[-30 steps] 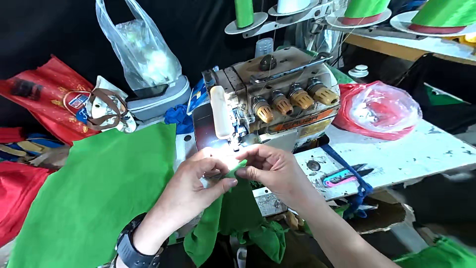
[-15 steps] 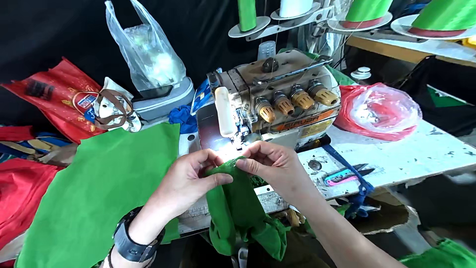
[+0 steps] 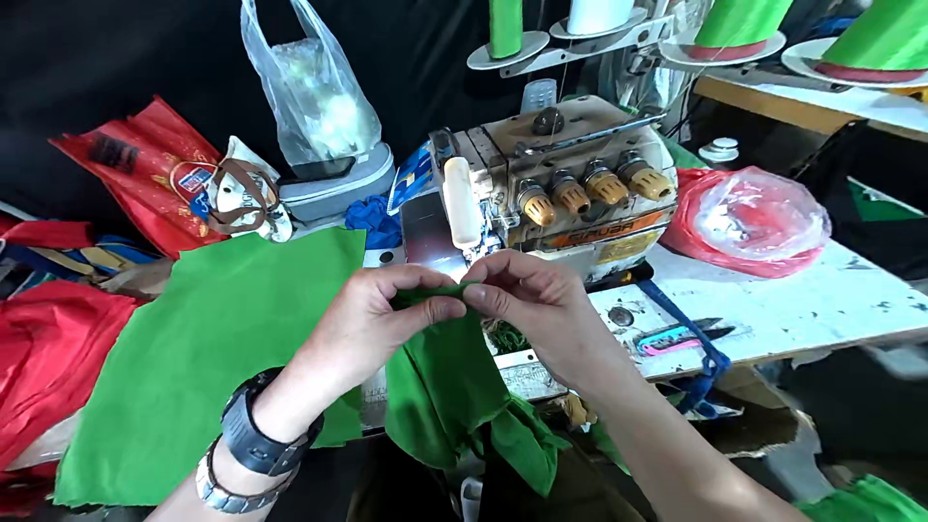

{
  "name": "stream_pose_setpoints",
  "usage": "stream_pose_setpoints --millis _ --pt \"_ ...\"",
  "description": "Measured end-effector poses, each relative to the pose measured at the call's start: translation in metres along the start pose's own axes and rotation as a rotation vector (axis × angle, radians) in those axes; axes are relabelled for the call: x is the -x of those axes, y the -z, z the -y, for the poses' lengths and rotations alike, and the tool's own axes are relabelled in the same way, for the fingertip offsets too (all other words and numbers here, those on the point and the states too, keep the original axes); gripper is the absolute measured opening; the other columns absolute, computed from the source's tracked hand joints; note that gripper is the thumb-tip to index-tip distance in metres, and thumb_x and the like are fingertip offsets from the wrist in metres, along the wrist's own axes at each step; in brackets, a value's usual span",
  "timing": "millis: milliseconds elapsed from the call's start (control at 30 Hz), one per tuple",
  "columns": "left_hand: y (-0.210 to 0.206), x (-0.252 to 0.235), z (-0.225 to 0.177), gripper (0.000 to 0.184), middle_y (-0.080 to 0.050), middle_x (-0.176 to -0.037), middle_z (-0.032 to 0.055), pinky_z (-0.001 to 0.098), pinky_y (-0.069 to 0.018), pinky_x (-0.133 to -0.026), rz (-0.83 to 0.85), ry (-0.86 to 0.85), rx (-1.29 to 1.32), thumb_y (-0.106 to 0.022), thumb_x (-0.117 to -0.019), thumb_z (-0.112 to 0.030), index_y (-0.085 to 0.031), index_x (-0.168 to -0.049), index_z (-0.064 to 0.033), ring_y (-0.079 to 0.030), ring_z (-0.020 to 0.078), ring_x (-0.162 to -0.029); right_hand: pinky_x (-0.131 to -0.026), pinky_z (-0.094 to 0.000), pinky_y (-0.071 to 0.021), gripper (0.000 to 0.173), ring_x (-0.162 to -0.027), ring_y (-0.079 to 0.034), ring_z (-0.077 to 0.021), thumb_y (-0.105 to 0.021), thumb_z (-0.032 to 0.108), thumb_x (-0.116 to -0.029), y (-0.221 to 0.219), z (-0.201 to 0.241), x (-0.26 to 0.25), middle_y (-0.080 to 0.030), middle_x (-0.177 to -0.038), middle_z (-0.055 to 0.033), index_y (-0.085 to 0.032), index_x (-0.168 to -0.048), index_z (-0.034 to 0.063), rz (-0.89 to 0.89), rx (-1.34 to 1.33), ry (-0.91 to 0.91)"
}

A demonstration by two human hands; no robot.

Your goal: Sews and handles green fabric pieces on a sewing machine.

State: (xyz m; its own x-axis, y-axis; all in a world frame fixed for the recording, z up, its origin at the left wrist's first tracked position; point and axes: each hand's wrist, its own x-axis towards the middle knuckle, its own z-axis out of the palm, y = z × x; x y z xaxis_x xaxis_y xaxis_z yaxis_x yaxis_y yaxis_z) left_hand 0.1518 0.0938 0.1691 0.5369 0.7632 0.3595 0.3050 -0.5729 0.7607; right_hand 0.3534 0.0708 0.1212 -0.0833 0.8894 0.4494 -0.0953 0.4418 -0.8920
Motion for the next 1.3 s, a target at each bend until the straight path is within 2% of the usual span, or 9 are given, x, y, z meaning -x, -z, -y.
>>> stream_pose_setpoints --millis 167,367,467,567,733,867,967,1100,1300 --pt "0.004 -0.013 0.013 0.009 -0.073 -0.093 -0.0051 0.0172 -0.0566 -0.074 -0.027 0.052 -0.019 -0.071 -0.0947 -0.010 -0.075 -0.102 -0.0089 -0.068 0.0009 -0.083 -0.070 -0.0250 -0.0624 0.045 -0.083 -0.072 -0.0072 -0.078 0.016 -0.0879 0.002 -0.027 0.031 -0.073 -0.100 0.0051 -0.054 -0.125 0.0156 0.050 0.145 -0.052" --pt "-0.016 -0.026 0.070 0.012 -0.075 -0.097 -0.0062 0.0192 -0.0562 -0.077 -0.082 0.009 -0.219 -0.067 -0.0978 -0.019 -0.077 -0.104 -0.0138 -0.068 -0.0010 -0.089 -0.073 -0.0222 -0.0607 0.027 -0.083 -0.071 -0.0053 -0.070 0.012 -0.0943 -0.006 -0.080 0.074 -0.072 -0.098 -0.0017 -0.052 -0.114 0.0049 -0.012 0.180 -0.107" --pt "-0.027 -0.034 0.021 0.010 -0.073 -0.089 -0.0073 0.0200 -0.0528 -0.074 -0.033 0.386 -0.182 -0.066 -0.0995 -0.015 -0.076 -0.100 -0.0144 -0.065 -0.0009 -0.080 -0.074 -0.0189 -0.0595 0.019 -0.082 -0.069 -0.0023 -0.069 0.008 -0.0943 -0.004 -0.074 0.083 -0.071 -0.096 -0.0037 -0.060 -0.109 0.0013 0.001 0.181 -0.027" --pt "-0.033 -0.028 0.037 0.015 -0.067 -0.075 -0.0084 0.0152 -0.0456 -0.057 -0.055 0.258 -0.197 -0.064 -0.1007 -0.021 -0.076 -0.094 -0.0138 -0.058 -0.0037 -0.064 -0.074 -0.0174 -0.0568 0.011 -0.080 -0.066 -0.0036 -0.066 0.002 -0.0957 0.002 -0.053 0.091 -0.069 -0.095 -0.0109 -0.063 -0.105 -0.0041 0.078 0.178 -0.020" --pt "-0.059 -0.023 0.056 0.015 -0.072 -0.096 -0.0083 0.0368 -0.0458 -0.090 -0.189 0.033 -0.351 -0.064 -0.0982 -0.024 -0.078 -0.099 -0.0161 -0.064 0.0032 -0.094 -0.077 -0.0166 -0.0567 0.008 -0.085 -0.066 -0.0030 -0.065 0.000 -0.0955 0.012 -0.068 0.098 -0.068 -0.098 -0.0100 -0.067 -0.102 -0.0041 0.074 0.107 -0.093" --pt "-0.069 -0.019 0.063 0.015 -0.069 -0.102 -0.0072 0.0422 -0.0406 -0.093 -0.303 -0.012 -0.446 -0.067 -0.0944 -0.026 -0.078 -0.100 -0.0183 -0.061 0.0079 -0.099 -0.079 -0.0152 -0.0561 0.007 -0.088 -0.066 -0.0012 -0.066 0.003 -0.0968 0.016 -0.075 0.099 -0.068 -0.098 -0.0079 -0.067 -0.100 -0.0029 0.077 0.043 -0.083" --pt "-0.071 -0.017 0.058 0.030 -0.064 -0.116 0.0054 0.0483 -0.0406 -0.095 -0.396 0.052 -0.531 -0.073 -0.0877 -0.030 -0.070 -0.110 -0.0105 -0.057 0.0226 -0.109 -0.080 -0.0149 -0.0559 0.006 -0.089 -0.065 -0.0002 -0.065 0.003 -0.0971 0.018 -0.075 0.096 -0.068 -0.098 -0.0071 -0.067 -0.099 -0.0027 0.089 0.004 -0.090" --pt "-0.070 -0.018 0.056 0.015 -0.063 -0.100 0.0020 0.0455 -0.0347 -0.087 -0.399 -0.065 -0.706 -0.072 -0.0886 -0.031 -0.078 -0.092 -0.0176 -0.054 0.0191 -0.093 -0.080 -0.0146 -0.0553 0.004 -0.090 -0.064 0.0005 -0.065 0.002 -0.0968 0.021 -0.071 0.094 -0.067 -0.097 -0.0059 -0.066 -0.098 -0.0021 0.101 -0.050 -0.109" --pt "-0.078 -0.012 0.052 0.026 -0.072 -0.101 0.0037 0.0329 -0.0520 -0.082 -0.247 -0.165 -0.772 -0.057 -0.1009 -0.027 -0.079 -0.101 -0.0143 -0.066 0.0178 -0.094 -0.084 -0.0147 -0.0544 0.005 -0.093 -0.064 0.0015 -0.065 0.004 -0.0978 0.029 -0.059 0.098 -0.067 -0.096 -0.0043 -0.066 -0.098 -0.0008 0.115 -0.084 -0.115"
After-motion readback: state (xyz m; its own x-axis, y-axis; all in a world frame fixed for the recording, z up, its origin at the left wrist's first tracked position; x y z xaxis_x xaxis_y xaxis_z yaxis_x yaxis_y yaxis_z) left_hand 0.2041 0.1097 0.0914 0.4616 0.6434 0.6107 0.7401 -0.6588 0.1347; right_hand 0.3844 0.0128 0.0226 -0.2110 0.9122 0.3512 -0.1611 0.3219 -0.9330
